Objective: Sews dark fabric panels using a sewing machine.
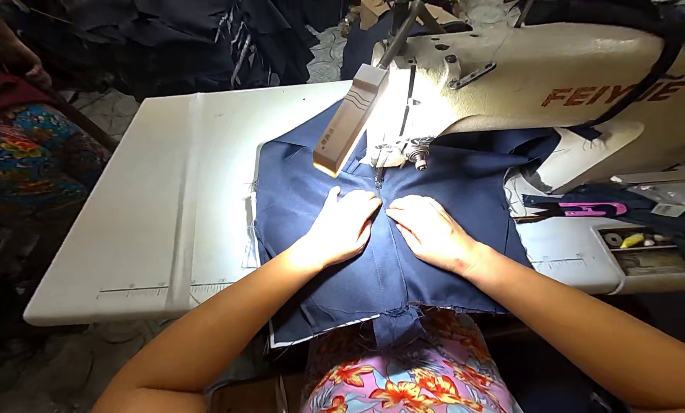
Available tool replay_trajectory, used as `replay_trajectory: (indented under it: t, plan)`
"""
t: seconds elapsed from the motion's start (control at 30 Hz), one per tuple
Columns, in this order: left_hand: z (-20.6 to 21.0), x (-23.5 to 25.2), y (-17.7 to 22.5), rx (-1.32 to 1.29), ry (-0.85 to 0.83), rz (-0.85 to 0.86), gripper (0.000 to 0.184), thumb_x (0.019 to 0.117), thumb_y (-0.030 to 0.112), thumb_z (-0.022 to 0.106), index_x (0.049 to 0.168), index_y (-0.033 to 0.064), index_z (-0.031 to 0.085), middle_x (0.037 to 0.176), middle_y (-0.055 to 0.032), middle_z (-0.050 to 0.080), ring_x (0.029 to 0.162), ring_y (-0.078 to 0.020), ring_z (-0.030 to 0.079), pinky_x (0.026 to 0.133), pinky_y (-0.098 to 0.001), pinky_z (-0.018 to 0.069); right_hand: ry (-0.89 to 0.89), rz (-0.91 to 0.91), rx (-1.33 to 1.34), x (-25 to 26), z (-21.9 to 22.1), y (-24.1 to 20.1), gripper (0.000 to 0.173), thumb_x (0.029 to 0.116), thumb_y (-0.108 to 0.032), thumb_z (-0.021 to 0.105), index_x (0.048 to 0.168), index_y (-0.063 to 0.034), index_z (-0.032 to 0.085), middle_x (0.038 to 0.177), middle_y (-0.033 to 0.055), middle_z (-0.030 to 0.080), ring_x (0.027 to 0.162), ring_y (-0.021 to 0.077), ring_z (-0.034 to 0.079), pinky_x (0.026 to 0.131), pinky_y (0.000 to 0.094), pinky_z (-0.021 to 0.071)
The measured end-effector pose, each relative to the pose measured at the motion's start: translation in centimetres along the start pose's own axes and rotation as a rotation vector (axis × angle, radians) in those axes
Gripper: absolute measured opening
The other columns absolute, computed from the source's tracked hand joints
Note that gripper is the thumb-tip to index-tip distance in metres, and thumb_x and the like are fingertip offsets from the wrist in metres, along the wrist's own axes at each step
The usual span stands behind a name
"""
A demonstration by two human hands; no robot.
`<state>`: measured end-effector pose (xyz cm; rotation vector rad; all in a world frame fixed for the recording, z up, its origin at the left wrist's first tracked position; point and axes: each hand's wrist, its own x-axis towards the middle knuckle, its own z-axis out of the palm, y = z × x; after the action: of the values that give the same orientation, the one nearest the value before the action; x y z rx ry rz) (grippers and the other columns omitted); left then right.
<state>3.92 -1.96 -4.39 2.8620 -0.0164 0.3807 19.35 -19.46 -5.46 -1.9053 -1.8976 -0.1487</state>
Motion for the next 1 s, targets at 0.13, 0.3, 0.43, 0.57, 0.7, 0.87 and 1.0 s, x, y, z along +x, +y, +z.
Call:
replay_trajectory:
  t: [0.13,0.3,0.43,0.57,0.7,0.87,1.0]
  plan:
    - [0.8,-0.9,-0.9,-0.121,0.042,0.036,0.046,0.0991,0.021,0.042,0.135,0.0014,0.064,0.141,-0.0162,0.062,0.138,-0.0323,0.053,0.116,-0.0663,0.0285,0.008,-0.088,0.075,-0.7,0.2,1.5,0.041,0.0999,-0.018,0.045,0.127,-0.0031,0.072,0.13,0.0158,0.068,0.127,0.032,0.061,0.11,0.0488,0.0438]
    - [0.9,-0.8,-1.4,-0.159,0.053,0.068,0.045,0.0999,0.022,0.043,0.133,0.0025,0.066,0.14,-0.0144,0.064,0.139,-0.0319,0.053,0.117,-0.0655,0.0277,-0.051,-0.13,0.102,-1.1,-0.2,2.3,0.043,0.1021,-0.02,0.042,0.13,-0.0049,0.071,0.139,0.0147,0.065,0.133,0.0315,0.059,0.117,0.0507,0.0395]
    - [1.1,-0.7,-1.6,-0.137,0.045,0.089,0.045,0.1001,0.023,0.043,0.133,0.0035,0.067,0.141,-0.0136,0.063,0.139,-0.032,0.053,0.116,-0.0665,0.0269,0.056,-0.064,0.059,0.3,-0.7,1.8,0.036,0.0993,-0.016,0.049,0.121,-0.0012,0.073,0.119,0.0165,0.072,0.116,0.033,0.067,0.104,0.0499,0.0492]
    - [1.1,-0.7,-1.5,-0.13,0.061,0.091,0.045,0.0994,0.022,0.044,0.133,0.0021,0.066,0.14,-0.0151,0.063,0.139,-0.0334,0.053,0.116,-0.0669,0.0273,-0.049,0.035,0.005,3.1,-1.4,1.5,0.038,0.1015,-0.014,0.052,0.136,-0.0023,0.065,0.127,0.0198,0.066,0.123,0.039,0.059,0.102,0.0564,0.045]
    - [1.1,-0.8,-1.5,-0.118,0.061,0.084,0.045,0.0995,0.023,0.044,0.132,0.0024,0.067,0.14,-0.0144,0.063,0.139,-0.0331,0.053,0.116,-0.0664,0.0272,-0.091,-0.002,-0.036,3.6,-0.6,2.4,0.035,0.1026,-0.015,0.051,0.13,-0.0018,0.069,0.123,0.0195,0.067,0.122,0.0399,0.059,0.101,0.0568,0.0446]
    - [1.4,-0.9,-1.7,-0.126,0.075,0.09,0.044,0.1004,0.024,0.044,0.131,0.0042,0.068,0.14,-0.0132,0.064,0.138,-0.0318,0.054,0.117,-0.0648,0.027,-0.002,-0.105,-0.013,2.9,0.2,3.7,0.036,0.101,-0.016,0.048,0.122,-0.0049,0.075,0.116,0.0169,0.07,0.116,0.0375,0.062,0.099,0.0553,0.0462]
    - [1.4,-0.9,-1.7,-0.141,0.1,0.094,0.044,0.0995,0.023,0.044,0.129,0.0038,0.07,0.137,-0.0133,0.066,0.136,-0.0323,0.056,0.116,-0.0662,0.027,-0.006,-0.135,0.045,2.7,-0.1,4.0,0.035,0.1006,-0.016,0.049,0.121,-0.0053,0.076,0.115,0.018,0.069,0.118,0.0381,0.061,0.102,0.0555,0.0446]
